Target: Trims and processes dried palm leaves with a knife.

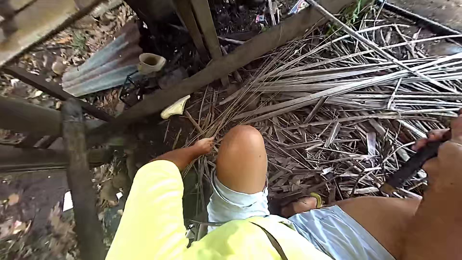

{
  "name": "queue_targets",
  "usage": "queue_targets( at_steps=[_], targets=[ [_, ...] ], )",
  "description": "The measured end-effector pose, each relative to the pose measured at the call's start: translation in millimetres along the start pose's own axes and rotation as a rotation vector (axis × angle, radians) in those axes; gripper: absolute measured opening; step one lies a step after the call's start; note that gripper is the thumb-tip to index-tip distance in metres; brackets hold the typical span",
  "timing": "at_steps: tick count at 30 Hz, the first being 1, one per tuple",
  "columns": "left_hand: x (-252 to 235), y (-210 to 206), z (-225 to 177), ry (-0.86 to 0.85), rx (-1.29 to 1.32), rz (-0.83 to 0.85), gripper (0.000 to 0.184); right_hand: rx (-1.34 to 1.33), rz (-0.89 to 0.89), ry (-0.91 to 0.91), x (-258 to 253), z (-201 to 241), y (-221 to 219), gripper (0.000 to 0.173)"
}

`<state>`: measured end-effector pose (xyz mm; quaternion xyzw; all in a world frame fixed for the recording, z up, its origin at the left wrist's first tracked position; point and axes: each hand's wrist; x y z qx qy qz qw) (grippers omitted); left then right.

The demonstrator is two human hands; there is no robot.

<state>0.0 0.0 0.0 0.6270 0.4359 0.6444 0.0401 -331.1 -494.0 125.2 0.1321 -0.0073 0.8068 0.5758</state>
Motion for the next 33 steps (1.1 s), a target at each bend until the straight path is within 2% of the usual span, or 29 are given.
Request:
queue_targets(
  at_steps=[2, 4, 6, 8, 11, 14, 16, 21, 24, 26, 28, 30, 33],
  targets=[
    [-24.6, -40.9, 35.4, 0.023, -0.047, 0.023, 0.035, 0.0, -0.031, -0.043, 5.0, 5.4, -7.1, 0.034],
    [-47.5, -63.7, 58.4, -0.041, -0.473, 0.237, 0.035, -0.002, -0.069, -0.088, 8.4, 13.3, -18.8, 0.033],
    [-59.0, -65.1, 62.6, -0.059, -0.672, 0.34, 0.035, 0.003, -0.073, -0.088, 10.4, 18.9, -30.4, 0.031],
    [-61.6, -44.0, 49.6, -0.089, -0.542, 0.272, 0.033, 0.021, -0.065, -0.073, 7.0, 18.9, -37.8, 0.028],
    [-64.8, 12.5, -0.1, -0.176, -0.149, -0.001, 0.028, 0.049, -0.048, -0.058, -0.8, 16.2, -44.9, 0.031],
    [-129.9, 27.9, -33.1, -0.195, 0.12, -0.339, 0.025, 0.082, -0.038, -0.058, -2.8, 16.2, -53.5, 0.031],
    [-171.7, 40.2, -57.5, -0.151, 0.248, -0.471, 0.029, 0.098, -0.024, -0.069, -1.0, 15.1, -58.7, 0.031],
    [-234.7, 68.3, -94.3, -0.021, 0.3, -0.533, 0.037, 0.129, -0.027, -0.067, -5.0, 12.3, -65.6, 0.034],
    [-239.3, 77.0, -97.0, 0.016, 0.24, -0.466, 0.038, 0.147, -0.006, -0.064, -4.4, 12.8, -68.8, 0.035],
    [-241.0, 76.3, -94.8, 0.009, 0.206, -0.483, 0.035, 0.152, -0.002, -0.069, -4.5, 12.7, -72.3, 0.036],
    [-238.2, 79.1, -97.6, -0.006, 0.324, -0.518, 0.032, 0.148, 0.001, -0.072, -5.3, 13.3, -74.2, 0.036],
    [-226.3, 87.3, -104.1, -0.01, 0.572, -0.538, 0.035, 0.145, 0.001, -0.055, -5.4, 13.7, -73.7, 0.036],
    [-188.5, 105.8, -111.8, -0.004, 0.767, -0.538, 0.036, 0.131, 0.029, -0.074, -2.6, 15.3, -69.1, 0.035]
  ],
)
Point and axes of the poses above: each hand's wrist, its own x-axis away from the middle knuckle, its own y-axis out of the back of the hand, z = x × y, and after that the axes turned 5 degrees about -y, right-handed
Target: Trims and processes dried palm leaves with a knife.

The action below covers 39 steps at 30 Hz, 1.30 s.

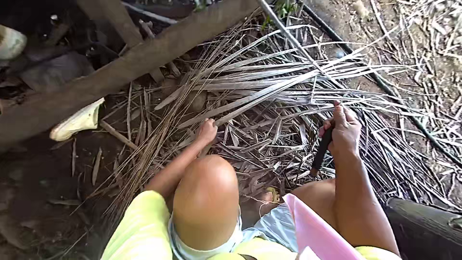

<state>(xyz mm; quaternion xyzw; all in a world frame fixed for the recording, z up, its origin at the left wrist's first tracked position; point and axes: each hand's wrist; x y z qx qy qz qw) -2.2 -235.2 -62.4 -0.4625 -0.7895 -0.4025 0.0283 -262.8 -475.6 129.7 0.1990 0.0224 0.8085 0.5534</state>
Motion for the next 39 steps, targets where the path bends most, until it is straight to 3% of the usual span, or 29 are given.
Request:
queue_targets(
  at_steps=[4, 7, 11, 13, 15, 22, 24, 28, 31, 33, 36, 39],
  targets=[
    [59.2, 62.9, -26.6, 0.017, -0.124, -0.072, 0.042, -0.047, 0.098, -0.153, 0.6, 2.5, -6.2, 0.032],
    [116.7, 120.1, -32.1, -0.07, -0.251, -0.208, 0.042, -0.089, 0.228, -0.319, -5.9, -0.9, -16.2, 0.037],
    [202.5, 189.6, -34.3, -0.093, -0.36, -0.414, 0.059, -0.281, 0.435, -0.379, -13.4, -8.5, -23.8, 0.043],
    [245.1, 214.9, -21.3, -0.083, -0.409, -0.492, 0.073, -0.399, 0.491, -0.407, -16.7, -7.9, -25.6, 0.046],
    [283.3, 237.5, -0.5, -0.065, -0.417, -0.511, 0.076, -0.473, 0.557, -0.424, -20.7, -7.3, -25.4, 0.05],
    [376.6, 282.9, 60.7, 0.261, -0.216, -0.498, 0.059, -0.762, 0.592, -0.453, -17.5, 7.6, -17.2, 0.052],
    [370.7, 284.4, 39.7, 0.288, -0.232, -0.381, 0.058, -0.802, 0.615, -0.406, -6.0, 14.4, -17.0, 0.049],
    [284.8, 251.3, -60.8, 0.047, -0.291, -0.146, 0.038, -0.832, 0.637, -0.312, 17.9, 22.5, -31.9, 0.047],
    [202.7, 207.3, -165.4, -0.102, -0.505, 0.076, 0.059, -0.901, 0.603, -0.353, 33.1, 25.6, -45.5, 0.046],
    [160.3, 162.6, -224.4, -0.284, -0.687, 0.136, 0.069, -0.912, 0.595, -0.378, 45.3, 27.6, -52.2, 0.047],
    [115.2, 104.3, -272.2, -0.559, -0.902, 0.126, 0.04, -0.862, 0.641, -0.369, 56.1, 26.4, -52.0, 0.045],
    [103.8, 92.6, -293.9, -0.52, -0.931, 0.182, 0.037, -0.845, 0.596, -0.318, 50.4, 31.7, -29.6, 0.046]
  ],
)
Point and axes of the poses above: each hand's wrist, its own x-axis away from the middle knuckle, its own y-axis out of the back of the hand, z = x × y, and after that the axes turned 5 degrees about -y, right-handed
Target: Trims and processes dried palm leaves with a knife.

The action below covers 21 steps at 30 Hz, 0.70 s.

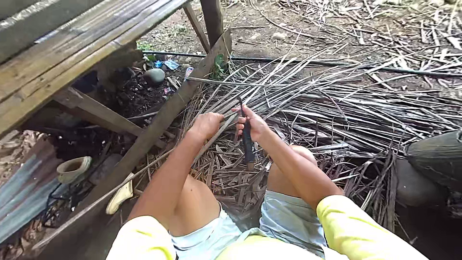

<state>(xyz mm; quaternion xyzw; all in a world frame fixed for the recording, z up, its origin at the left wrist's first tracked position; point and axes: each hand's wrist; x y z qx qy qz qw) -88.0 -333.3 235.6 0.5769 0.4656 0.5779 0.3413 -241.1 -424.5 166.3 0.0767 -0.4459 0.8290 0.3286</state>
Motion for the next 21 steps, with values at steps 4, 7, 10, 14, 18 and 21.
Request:
queue_targets(
  at_steps=[4, 7, 10, 14, 18, 21],
  targets=[
    [11.8, -17.5, 30.4, 0.065, 0.155, 0.022, 0.037, -0.069, -0.104, 0.176, 9.4, 42.7, 36.1, 0.046],
    [17.4, -33.6, 44.8, 0.067, 0.414, -0.018, 0.034, -0.109, -0.132, 0.236, 14.2, 55.0, 51.2, 0.049],
    [4.9, -38.4, 18.6, -0.053, 0.468, -0.174, 0.036, -0.115, -0.139, 0.17, 13.0, 37.0, 40.4, 0.05],
    [-23.0, -52.4, -11.7, -0.179, 0.098, -0.376, 0.036, -0.035, -0.135, 0.084, 9.2, 13.0, 22.5, 0.05],
    [-29.6, -44.7, -1.0, -0.147, 0.131, -0.391, 0.036, 0.15, -0.167, 0.145, 11.3, 18.1, 17.9, 0.041],
    [-30.0, -37.3, 11.7, -0.093, 0.206, -0.359, 0.038, 0.402, -0.097, 0.216, 12.4, 15.3, 17.0, 0.039]
  ],
)
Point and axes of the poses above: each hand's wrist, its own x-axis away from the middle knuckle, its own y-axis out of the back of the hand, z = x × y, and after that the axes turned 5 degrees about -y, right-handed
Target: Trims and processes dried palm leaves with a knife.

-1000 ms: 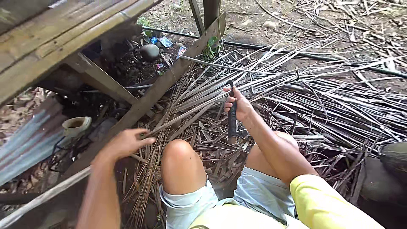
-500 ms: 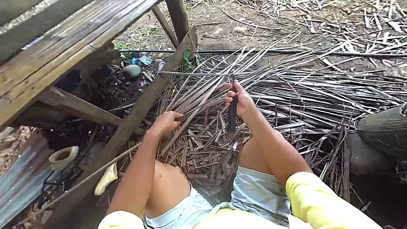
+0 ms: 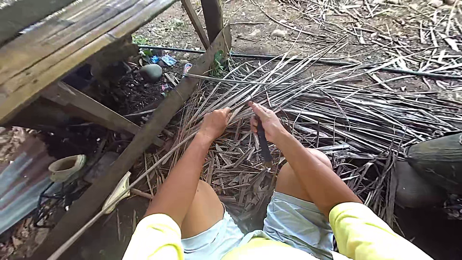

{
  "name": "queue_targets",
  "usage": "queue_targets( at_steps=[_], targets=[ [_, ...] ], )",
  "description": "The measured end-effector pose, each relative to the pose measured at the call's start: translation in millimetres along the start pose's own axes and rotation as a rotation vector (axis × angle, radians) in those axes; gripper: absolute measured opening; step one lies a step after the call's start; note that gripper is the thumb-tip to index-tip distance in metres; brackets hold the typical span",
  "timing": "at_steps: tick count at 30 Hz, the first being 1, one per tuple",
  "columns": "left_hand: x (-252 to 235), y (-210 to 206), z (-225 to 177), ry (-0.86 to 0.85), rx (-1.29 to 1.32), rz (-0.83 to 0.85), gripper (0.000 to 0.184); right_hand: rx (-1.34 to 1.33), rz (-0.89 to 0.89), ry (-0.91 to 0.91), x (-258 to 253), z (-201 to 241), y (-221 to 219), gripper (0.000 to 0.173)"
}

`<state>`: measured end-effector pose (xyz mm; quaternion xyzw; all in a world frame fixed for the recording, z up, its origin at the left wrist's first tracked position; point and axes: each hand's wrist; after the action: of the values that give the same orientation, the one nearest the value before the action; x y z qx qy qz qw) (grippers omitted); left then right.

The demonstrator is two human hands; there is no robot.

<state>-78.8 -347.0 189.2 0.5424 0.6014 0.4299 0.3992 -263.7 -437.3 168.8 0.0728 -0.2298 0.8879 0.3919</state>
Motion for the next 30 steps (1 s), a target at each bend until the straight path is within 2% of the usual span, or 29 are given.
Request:
queue_targets(
  at_steps=[6, 13, 22, 25, 28, 30],
  targets=[
    [1.6, 7.0, 0.2, 0.071, 0.084, 0.06, 0.037, 0.296, 0.158, -0.003, 2.8, -16.3, -10.8, 0.052],
    [-2.9, 2.3, -5.1, 0.044, 0.208, 0.03, 0.029, 0.343, 0.207, -0.011, 4.9, -22.6, -14.9, 0.055],
    [-2.4, -3.3, -16.3, 0.099, 0.211, 0.038, 0.028, 0.37, 0.143, 0.029, -0.3, -23.9, -13.5, 0.052],
    [-0.8, -2.4, -23.5, 0.135, 0.182, 0.056, 0.03, 0.451, 0.108, 0.079, -5.5, -27.9, -12.0, 0.051],
    [0.2, -2.3, -24.7, 0.141, 0.176, 0.077, 0.032, 0.643, 0.039, 0.122, -15.5, -32.7, -5.8, 0.05],
    [1.9, -3.1, -25.3, 0.132, 0.171, 0.082, 0.034, 0.606, 0.007, 0.125, -20.8, -32.6, -1.5, 0.05]
  ],
)
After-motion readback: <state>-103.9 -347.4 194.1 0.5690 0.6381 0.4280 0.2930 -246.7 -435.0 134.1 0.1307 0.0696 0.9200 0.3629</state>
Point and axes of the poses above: each hand's wrist, its own x-axis away from the middle knuckle, its own y-axis out of the back of the hand, z = x × y, and after that the axes turned 5 degrees about -y, right-handed
